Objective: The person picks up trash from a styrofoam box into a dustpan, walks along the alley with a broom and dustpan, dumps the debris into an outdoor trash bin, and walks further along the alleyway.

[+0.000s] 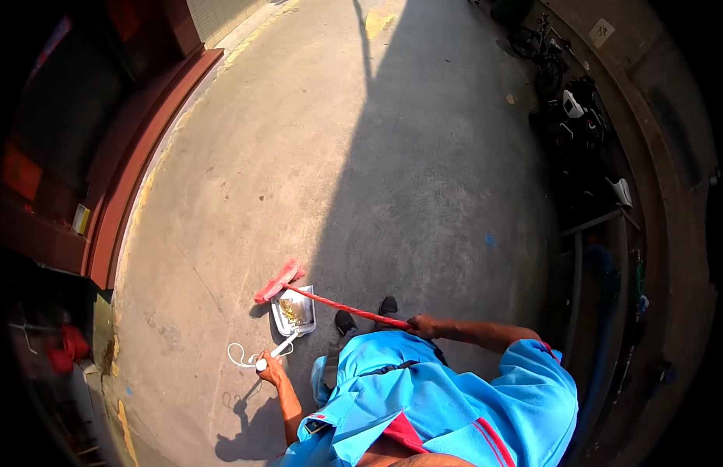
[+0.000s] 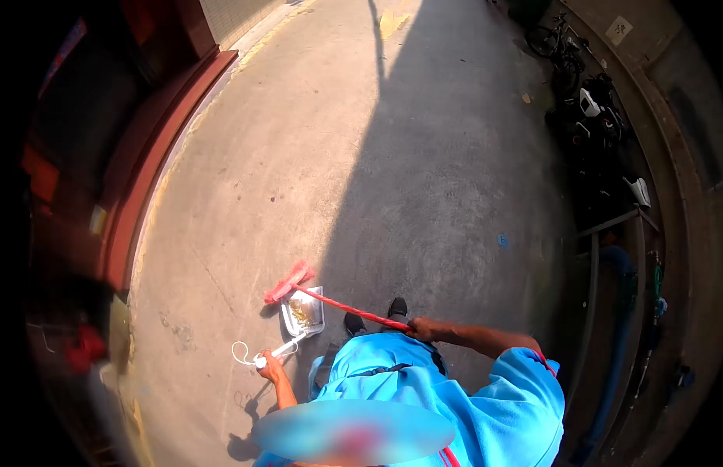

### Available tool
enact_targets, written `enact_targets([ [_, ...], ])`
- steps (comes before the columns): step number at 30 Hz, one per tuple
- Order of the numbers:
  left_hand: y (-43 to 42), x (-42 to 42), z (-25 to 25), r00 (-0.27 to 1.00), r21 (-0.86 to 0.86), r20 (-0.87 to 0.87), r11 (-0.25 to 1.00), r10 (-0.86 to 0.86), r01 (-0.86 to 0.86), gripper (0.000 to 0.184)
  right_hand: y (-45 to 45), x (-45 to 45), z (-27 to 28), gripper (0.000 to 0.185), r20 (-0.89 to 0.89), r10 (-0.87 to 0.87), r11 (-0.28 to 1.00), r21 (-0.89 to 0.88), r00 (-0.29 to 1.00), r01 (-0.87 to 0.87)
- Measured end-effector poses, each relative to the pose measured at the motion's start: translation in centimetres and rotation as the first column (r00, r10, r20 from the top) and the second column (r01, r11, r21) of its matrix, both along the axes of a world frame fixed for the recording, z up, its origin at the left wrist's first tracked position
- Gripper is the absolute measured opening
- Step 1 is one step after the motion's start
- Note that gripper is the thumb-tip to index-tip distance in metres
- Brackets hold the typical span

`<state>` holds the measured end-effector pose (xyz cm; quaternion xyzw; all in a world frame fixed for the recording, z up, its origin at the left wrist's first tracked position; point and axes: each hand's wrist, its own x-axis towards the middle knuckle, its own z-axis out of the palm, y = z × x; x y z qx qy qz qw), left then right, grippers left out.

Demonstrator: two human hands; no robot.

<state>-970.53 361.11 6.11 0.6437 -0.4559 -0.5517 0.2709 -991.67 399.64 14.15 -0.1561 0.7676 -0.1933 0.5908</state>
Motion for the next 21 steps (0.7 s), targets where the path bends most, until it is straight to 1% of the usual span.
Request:
enact_targets([
  [1,-0.1,-0.6,0.5,1.0,0.005,0.007,1.0,0.019,-0.019,0.021,0.1,-0.5,-0.1,0.04,-0.003,0.038,0.998,0.053,0.999,-0.038],
  [2,0.0,-0.9,0.8,0.999,0.014,0.019,0.999,0.043,-0.043,0.025,0.5,-0.7,0.0,0.04,-0.011,0.012,0.999,0.049,1.0,-0.011],
  [4,0.0,-1.3,1.0,0.998,-0.004,0.044,0.999,0.035,-0.034,0.026,0.7,-0.9,0.9,0.041,0.057,0.01,0.999,0.038,0.998,-0.013],
  [5,-0.1,-1.8,1.2,0.996,0.006,0.094,1.0,0.011,-0.011,0.027,1.1,-1.0,1.2,0.041,0.051,-0.011,1.0,0.03,0.999,0.009],
  [7,-0.1,-2.6,1.3,0.995,-0.016,0.099,1.0,0.014,-0.012,0.027,2.7,-1.0,1.5,0.043,0.188,-0.078,0.997,-0.001,0.979,0.079],
  [8,0.0,-3.0,1.3,0.995,-0.028,0.093,0.999,0.032,-0.03,0.027,3.8,-0.5,0.7,0.043,0.189,-0.091,0.995,-0.009,0.978,0.095],
  [9,0.2,-3.6,1.8,0.993,-0.022,0.12,1.0,0.007,-0.005,0.027,4.5,-0.5,0.8,0.044,0.213,-0.128,0.986,-0.077,0.969,0.148],
  [10,0.6,-4.0,2.2,0.994,-0.027,0.105,1.0,0.003,-0.001,0.026,5.1,-0.8,0.8,0.045,0.241,-0.16,0.97,-0.142,0.957,0.197],
  [11,1.3,-4.4,2.8,0.994,-0.043,0.11,0.999,0.001,0.004,0.026,5.8,-0.9,1.0,0.045,0.228,-0.199,0.969,-0.097,0.953,0.225],
  [12,2.0,-5.4,3.5,0.994,-0.06,0.111,0.998,-0.002,0.009,0.026,5.7,-1.4,1.9,0.045,0.228,-0.202,0.967,-0.106,0.953,0.231],
  [14,2.6,-7.6,3.7,0.993,-0.063,0.117,0.998,-0.019,0.026,0.025,6.1,-3.1,2.7,0.044,0.142,-0.215,0.962,-0.138,0.966,0.235],
  [15,3.0,-8.5,3.8,0.991,-0.06,0.13,0.997,-0.031,0.039,0.024,7.1,-3.5,0.4,0.043,0.126,-0.243,0.936,-0.229,0.962,0.267],
  [16,3.3,-9.7,3.9,0.992,-0.071,0.124,0.997,-0.033,0.042,0.024,8.2,-3.8,-1.2,0.043,0.122,-0.245,0.933,-0.241,0.962,0.268],
  [17,3.8,-10.6,4.2,0.988,-0.084,0.146,0.995,-0.042,0.055,0.023,9.4,-4.0,-2.4,0.043,0.042,-0.286,0.912,-0.294,0.957,0.286],
  [18,4.4,-12.5,4.0,0.986,-0.093,0.161,0.993,-0.052,0.067,0.023,10.3,-5.8,-2.5,0.042,-0.046,-0.33,0.891,-0.346,0.943,0.295],
  [19,5.1,-14.1,4.3,0.985,-0.099,0.162,0.993,-0.053,0.07,0.024,11.4,-7.2,-2.3,0.042,-0.051,-0.334,0.886,-0.358,0.941,0.295],
  [21,6.1,-17.7,3.9,0.984,-0.103,0.159,0.99,-0.075,0.092,0.025,13.5,-9.6,-1.2,0.041,-0.093,-0.423,0.865,-0.337,0.901,0.371],
])
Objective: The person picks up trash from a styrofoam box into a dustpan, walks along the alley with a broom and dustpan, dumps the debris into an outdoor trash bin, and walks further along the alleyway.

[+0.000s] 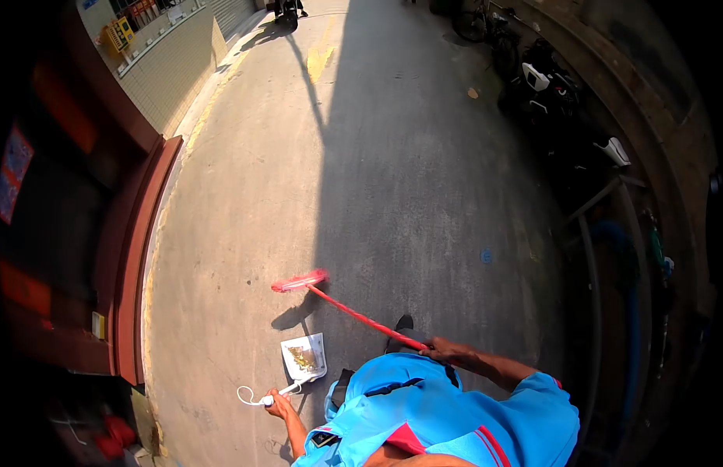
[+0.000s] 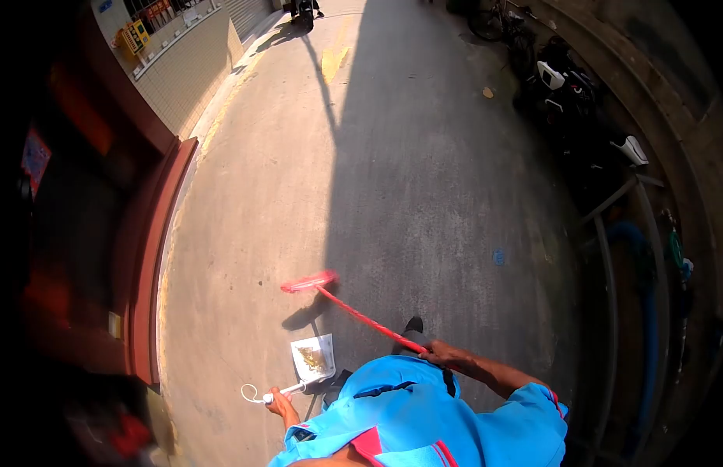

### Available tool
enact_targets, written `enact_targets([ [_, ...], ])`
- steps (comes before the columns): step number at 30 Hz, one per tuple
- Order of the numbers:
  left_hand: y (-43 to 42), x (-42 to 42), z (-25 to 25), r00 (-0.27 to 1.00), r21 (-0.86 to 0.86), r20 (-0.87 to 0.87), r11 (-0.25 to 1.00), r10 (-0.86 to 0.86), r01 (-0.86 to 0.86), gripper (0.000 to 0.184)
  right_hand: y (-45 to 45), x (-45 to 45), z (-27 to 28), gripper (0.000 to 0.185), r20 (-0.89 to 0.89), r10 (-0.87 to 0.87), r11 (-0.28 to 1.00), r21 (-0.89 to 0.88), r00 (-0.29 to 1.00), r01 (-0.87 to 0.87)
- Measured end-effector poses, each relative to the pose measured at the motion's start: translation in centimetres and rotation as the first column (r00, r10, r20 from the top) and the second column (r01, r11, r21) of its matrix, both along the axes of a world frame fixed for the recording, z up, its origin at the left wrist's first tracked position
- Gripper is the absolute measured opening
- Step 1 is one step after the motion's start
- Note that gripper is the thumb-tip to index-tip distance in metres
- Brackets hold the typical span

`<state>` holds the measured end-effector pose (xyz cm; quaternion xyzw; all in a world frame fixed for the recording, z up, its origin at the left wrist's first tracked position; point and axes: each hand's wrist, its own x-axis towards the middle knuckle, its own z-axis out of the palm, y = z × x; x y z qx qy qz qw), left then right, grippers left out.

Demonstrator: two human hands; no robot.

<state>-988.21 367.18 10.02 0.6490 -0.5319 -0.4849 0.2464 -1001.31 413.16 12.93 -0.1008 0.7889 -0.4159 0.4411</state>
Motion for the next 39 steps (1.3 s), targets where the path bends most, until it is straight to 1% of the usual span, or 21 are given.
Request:
enact_targets([
  [1,0.5,-1.3,0.2,1.0,0.005,0.019,1.0,-0.018,0.018,0.026,1.2,-0.7,0.4,0.041,-0.001,-0.007,1.0,-0.006,1.0,0.007],
  [3,2.3,-5.1,0.8,1.0,0.011,0.009,1.0,-0.026,0.025,0.027,4.3,-2.4,0.7,0.042,-0.011,-0.134,0.978,0.158,0.991,0.134],
  [4,2.9,-6.7,0.9,0.999,0.023,0.02,0.999,-0.026,0.025,0.027,5.8,-2.5,-1.5,0.037,-0.087,-0.194,0.969,0.141,0.977,0.204],
  [5,3.6,-8.5,1.0,0.997,0.005,0.002,0.997,-0.073,0.073,0.027,7.0,-3.0,-1.0,0.037,-0.083,-0.198,0.968,0.141,0.977,0.208],
  [7,5.5,-12.2,1.3,0.995,0.036,-0.026,0.994,-0.101,0.102,0.027,8.8,-4.3,0.1,0.031,0.077,-0.407,0.908,0.14,0.91,0.395],
  [11,8.9,-19.5,0.4,0.985,0.071,-0.039,0.983,-0.167,0.169,0.029,12.8,-5.7,-0.2,0.026,0.102,-0.546,0.831,0.199,0.832,0.52],
  [14,11.6,-25.5,0.4,0.974,0.073,-0.065,0.973,-0.216,0.22,0.029,14.4,-5.4,-1.1,0.027,0.11,-0.682,0.729,0.186,0.723,0.659],
  [16,13.0,-29.6,0.7,0.946,0.084,-0.085,0.944,-0.312,0.319,0.032,15.4,-6.5,-0.9,0.028,0.101,-0.746,0.663,0.204,0.658,0.72],
  [17,14.7,-31.8,1.7,0.936,0.092,-0.087,0.933,-0.34,0.347,0.032,16.7,-7.2,0.2,0.028,0.117,-0.757,0.651,0.219,0.643,0.727],
  [20,17.6,-38.3,1.1,0.904,0.082,-0.134,0.905,-0.406,0.418,0.032,18.3,-10.1,0.2,0.027,0.162,-0.81,0.586,0.205,0.563,0.784],
  [21,18.8,-40.7,1.1,0.911,0.08,-0.108,0.91,-0.398,0.407,0.028,18.8,-11.1,0.4,0.027,0.176,-0.83,0.558,0.234,0.529,0.796],
  [23,21.1,-45.4,1.7,0.843,0.101,-0.132,0.839,-0.521,0.534,0.025,19.5,-13.1,0.5,0.028,0.2,-0.85,0.526,0.272,0.487,0.806],
  [26,24.7,-52.7,1.7,0.806,0.122,-0.13,0.797,-0.578,0.591,0.022,21.8,-18.5,1.1,0.029,0.116,-0.873,0.486,0.288,0.474,0.825],
  [28,28.1,-57.6,2.0,0.82,0.131,-0.124,0.81,-0.558,0.571,0.022,23.5,-21.5,0.7,0.029,0.069,-0.895,0.444,0.235,0.441,0.865],
  [29,28.9,-59.4,2.4,0.827,0.123,-0.107,0.818,-0.552,0.562,0.022,24.6,-22.9,1.3,0.029,0.077,-0.888,0.458,0.241,0.454,0.856],
  [30,29.5,-61.8,1.4,0.802,0.102,-0.097,0.796,-0.589,0.597,0.022,25.5,-25.4,2.2,0.029,0.128,-0.893,0.449,0.243,0.431,0.86],
  [32,32.5,-66.2,2.3,0.8,0.136,-0.081,0.789,-0.595,0.6,0.021,27.7,-29.6,2.9,0.029,0.195,-0.887,0.459,0.259,0.419,0.85],
  [33,33.8,-67.7,2.5,0.81,0.138,-0.059,0.799,-0.583,0.585,0.021,28.6,-31.0,3.0,0.029,0.179,-0.9,0.434,0.28,0.398,0.856],
  [35,35.4,-71.8,2.2,0.778,0.105,-0.118,0.771,-0.617,0.628,0.021,29.0,-33.3,3.0,0.03,0.18,-0.911,0.41,0.293,0.371,0.864],
  [37,37.1,-75.7,1.7,0.759,0.083,-0.116,0.755,-0.64,0.65,0.021,30.7,-36.2,2.7,0.031,0.137,-0.912,0.408,0.208,0.387,0.889],
  [39,39.2,-78.5,0.8,0.743,0.084,-0.103,0.738,-0.662,0.669,0.021,32.5,-38.3,2.1,0.029,0.13,-0.92,0.39,0.199,0.37,0.899],
])
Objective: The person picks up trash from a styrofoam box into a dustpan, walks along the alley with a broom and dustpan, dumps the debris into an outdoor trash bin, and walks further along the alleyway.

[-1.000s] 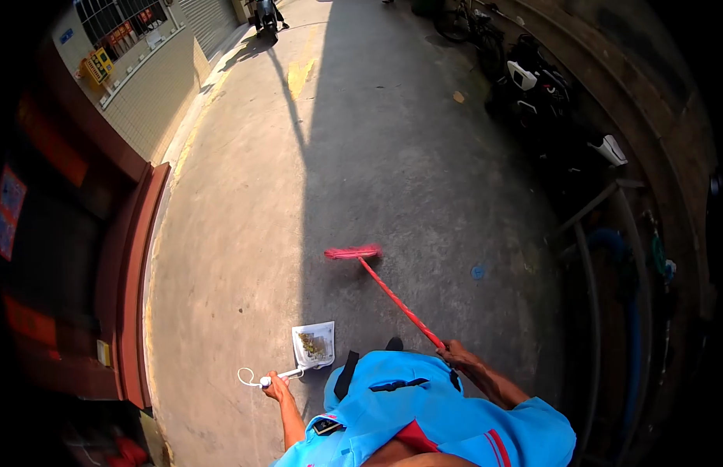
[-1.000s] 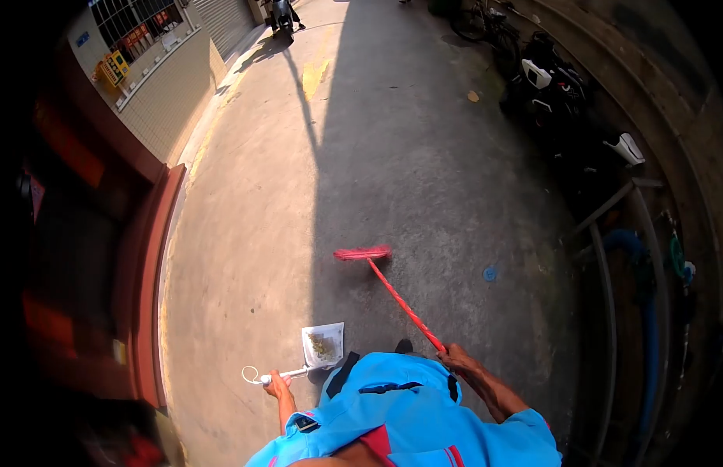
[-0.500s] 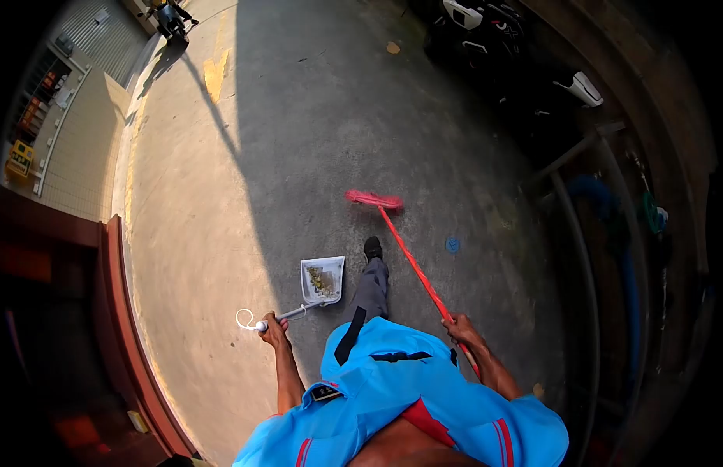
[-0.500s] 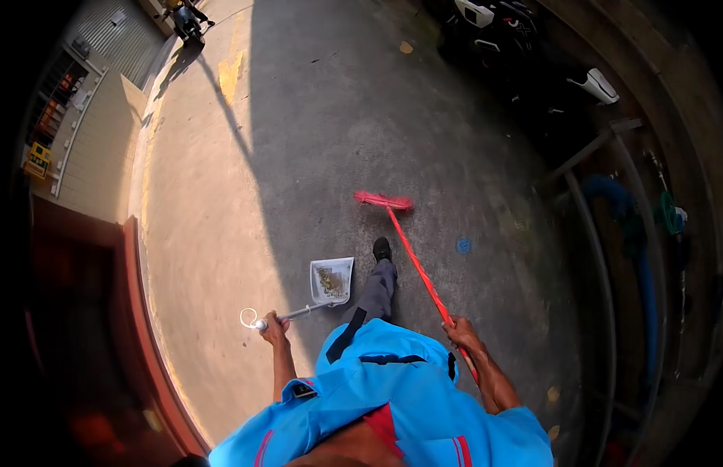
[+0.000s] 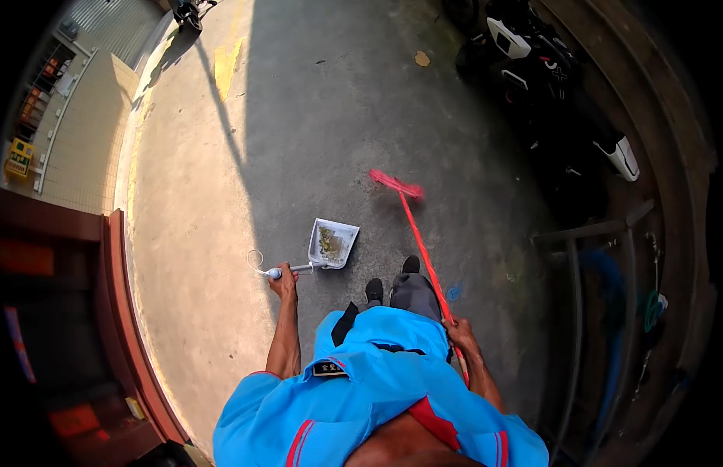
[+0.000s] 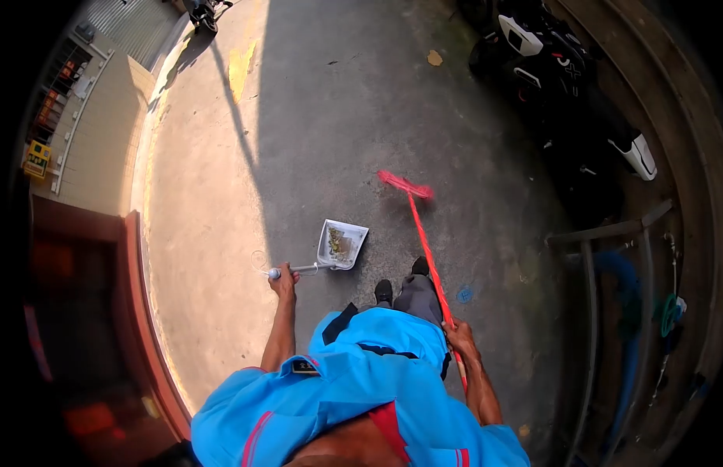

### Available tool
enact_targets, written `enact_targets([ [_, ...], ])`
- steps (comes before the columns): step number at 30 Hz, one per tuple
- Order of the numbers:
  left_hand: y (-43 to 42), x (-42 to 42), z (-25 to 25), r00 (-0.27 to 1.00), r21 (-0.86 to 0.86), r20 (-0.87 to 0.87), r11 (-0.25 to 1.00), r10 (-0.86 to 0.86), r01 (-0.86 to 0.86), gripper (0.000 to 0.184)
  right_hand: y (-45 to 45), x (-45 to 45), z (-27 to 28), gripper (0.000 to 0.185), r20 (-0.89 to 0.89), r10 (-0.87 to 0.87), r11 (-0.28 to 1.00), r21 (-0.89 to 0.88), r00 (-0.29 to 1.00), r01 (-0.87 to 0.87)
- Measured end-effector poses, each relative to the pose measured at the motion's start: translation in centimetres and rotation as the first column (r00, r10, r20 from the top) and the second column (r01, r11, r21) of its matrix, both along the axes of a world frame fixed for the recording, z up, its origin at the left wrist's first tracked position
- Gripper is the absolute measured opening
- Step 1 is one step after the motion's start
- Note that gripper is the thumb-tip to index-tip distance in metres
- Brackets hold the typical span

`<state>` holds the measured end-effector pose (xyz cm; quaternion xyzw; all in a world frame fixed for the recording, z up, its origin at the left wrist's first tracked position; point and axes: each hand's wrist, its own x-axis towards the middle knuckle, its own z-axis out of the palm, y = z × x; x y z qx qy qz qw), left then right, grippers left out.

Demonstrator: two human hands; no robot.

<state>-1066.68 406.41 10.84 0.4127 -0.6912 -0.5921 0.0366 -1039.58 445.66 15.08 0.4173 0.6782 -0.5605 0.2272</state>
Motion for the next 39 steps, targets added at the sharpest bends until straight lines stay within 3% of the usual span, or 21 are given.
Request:
enact_targets([
  [6,6.4,-10.4,-0.7,0.998,-0.009,-0.06,1.0,0.005,-0.006,0.023,7.9,-10.8,-0.5,0.032,0.041,0.113,0.994,-0.007,0.993,-0.113],
  [8,8.6,-13.6,-0.7,0.997,-0.016,-0.08,1.0,0.006,-0.007,0.024,11.1,-16.2,1.5,0.033,0.113,0.186,0.976,0.09,0.976,-0.196],
  [10,10.5,-15.8,-0.4,0.994,-0.034,-0.052,0.995,0.093,-0.094,0.026,15.6,-17.7,-4.2,0.034,-0.006,0.225,0.959,0.179,0.974,-0.22],
  [12,11.8,-18.2,-0.7,0.995,-0.024,-0.041,0.996,0.088,-0.089,0.026,19.7,-21.8,-7.0,0.033,-0.247,0.384,0.906,0.286,0.89,-0.312],
  [13,12.6,-19.6,-1.0,0.994,-0.04,-0.013,0.993,0.11,-0.111,0.026,21.3,-24.3,-6.4,0.037,-0.11,0.388,0.907,0.225,0.915,-0.357],
  [14,13.5,-21.1,-1.1,0.99,-0.065,0.032,0.989,0.136,-0.134,0.027,22.5,-27.3,-4.7,0.037,-0.128,0.387,0.905,0.241,0.913,-0.35],
  [16,15.6,-23.8,-1.0,0.988,-0.054,-0.013,0.987,0.152,-0.152,0.026,24.4,-32.0,-1.0,0.033,0.036,0.46,0.878,0.131,0.887,-0.46],
  [23,22.0,-31.6,0.5,0.975,-0.095,0.007,0.971,0.221,-0.22,0.026,28.9,-44.2,-0.9,0.032,-0.028,0.537,0.839,0.115,0.843,-0.531],
  [29,24.7,-40.3,-0.2,0.976,-0.085,0.018,0.973,0.216,-0.214,0.026,30.3,-52.8,-2.0,0.033,-0.034,0.489,0.872,0.055,0.872,-0.487],
  [34,27.8,-48.0,-1.2,0.971,-0.101,0.014,0.966,0.239,-0.236,0.024,33.5,-61.9,-3.6,0.037,-0.078,0.583,0.81,0.14,0.809,-0.57],
  [36,29.4,-51.3,-2.4,0.972,-0.062,-0.018,0.97,0.236,-0.237,0.023,34.9,-65.5,-3.9,0.037,-0.156,0.619,0.773,0.295,0.77,-0.562],
  [38,30.5,-54.1,-1.6,0.971,-0.079,-0.05,0.968,0.234,-0.238,0.024,35.8,-71.2,-1.2,0.037,0.063,0.583,0.807,0.063,0.81,-0.587],
  [39,31.8,-55.7,-0.2,0.968,-0.045,-0.052,0.968,0.244,-0.246,0.025,36.5,-72.9,-3.4,0.036,-0.074,0.611,0.785,0.187,0.788,-0.591],
])
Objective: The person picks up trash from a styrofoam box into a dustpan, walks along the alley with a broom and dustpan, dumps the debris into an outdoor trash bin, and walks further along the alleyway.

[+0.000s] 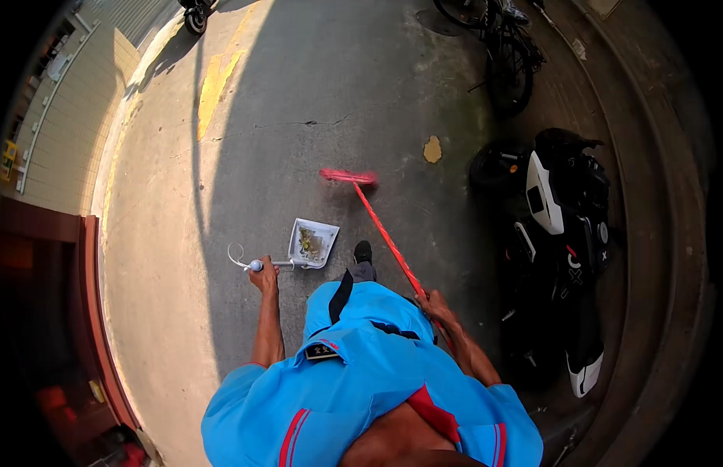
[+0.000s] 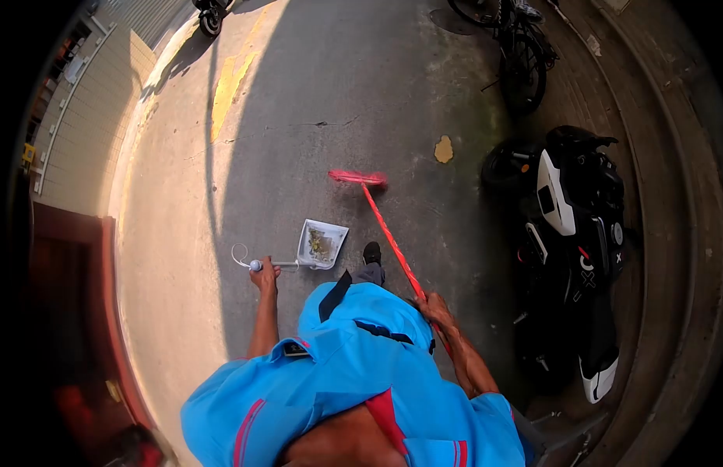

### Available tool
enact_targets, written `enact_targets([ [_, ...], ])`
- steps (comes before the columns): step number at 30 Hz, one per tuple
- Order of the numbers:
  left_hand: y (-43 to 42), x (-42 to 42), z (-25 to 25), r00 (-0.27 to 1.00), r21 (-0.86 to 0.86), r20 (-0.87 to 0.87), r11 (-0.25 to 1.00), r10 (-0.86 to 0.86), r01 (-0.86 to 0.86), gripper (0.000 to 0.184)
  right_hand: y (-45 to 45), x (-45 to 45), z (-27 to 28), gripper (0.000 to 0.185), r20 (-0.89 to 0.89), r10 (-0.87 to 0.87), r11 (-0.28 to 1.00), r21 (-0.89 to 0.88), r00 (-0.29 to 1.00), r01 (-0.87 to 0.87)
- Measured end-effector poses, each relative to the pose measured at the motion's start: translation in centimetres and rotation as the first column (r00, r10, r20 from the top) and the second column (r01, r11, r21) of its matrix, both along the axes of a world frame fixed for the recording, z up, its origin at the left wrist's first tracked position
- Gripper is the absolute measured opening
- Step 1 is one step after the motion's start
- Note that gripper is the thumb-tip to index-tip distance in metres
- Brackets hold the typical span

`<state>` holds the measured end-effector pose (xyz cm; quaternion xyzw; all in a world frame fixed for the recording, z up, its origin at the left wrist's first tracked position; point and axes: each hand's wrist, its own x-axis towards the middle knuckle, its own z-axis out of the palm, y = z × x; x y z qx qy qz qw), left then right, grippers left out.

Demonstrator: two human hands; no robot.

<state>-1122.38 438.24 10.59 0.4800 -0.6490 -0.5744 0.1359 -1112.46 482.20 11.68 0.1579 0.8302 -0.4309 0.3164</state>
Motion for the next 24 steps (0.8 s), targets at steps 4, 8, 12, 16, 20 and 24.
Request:
enact_targets([
  [4,2.3,-5.7,-0.8,1.0,-0.024,0.0,1.0,-0.005,0.005,0.027,0.9,-7.8,-2.2,0.033,-0.108,0.059,0.998,0.004,0.992,-0.059],
  [8,5.0,-10.5,-2.0,0.999,-0.038,0.005,0.999,-0.037,0.037,0.026,1.2,-16.4,-0.2,0.03,0.095,0.028,0.999,-0.048,0.995,-0.024],
  [12,8.0,-14.5,-2.8,0.998,-0.129,0.007,0.99,-0.057,0.058,0.024,2.4,-24.4,-5.7,0.031,-0.19,0.217,0.976,0.045,0.957,-0.213],
  [16,9.8,-16.9,-3.6,0.999,-0.213,0.009,0.976,-0.046,0.047,0.025,2.6,-31.5,-7.3,0.03,-0.248,0.307,0.951,0.125,0.919,-0.284],
  [20,11.0,-17.6,-2.9,1.0,-0.178,0.013,0.984,0.016,-0.013,0.024,5.1,-35.2,-4.0,0.03,0.098,0.334,0.941,-0.094,0.937,-0.326],
  [24,12.6,-18.7,-1.4,0.999,-0.179,-0.013,0.983,0.041,-0.042,0.021,10.8,-36.8,5.2,0.027,0.427,0.299,0.936,-0.304,0.853,-0.176],
])
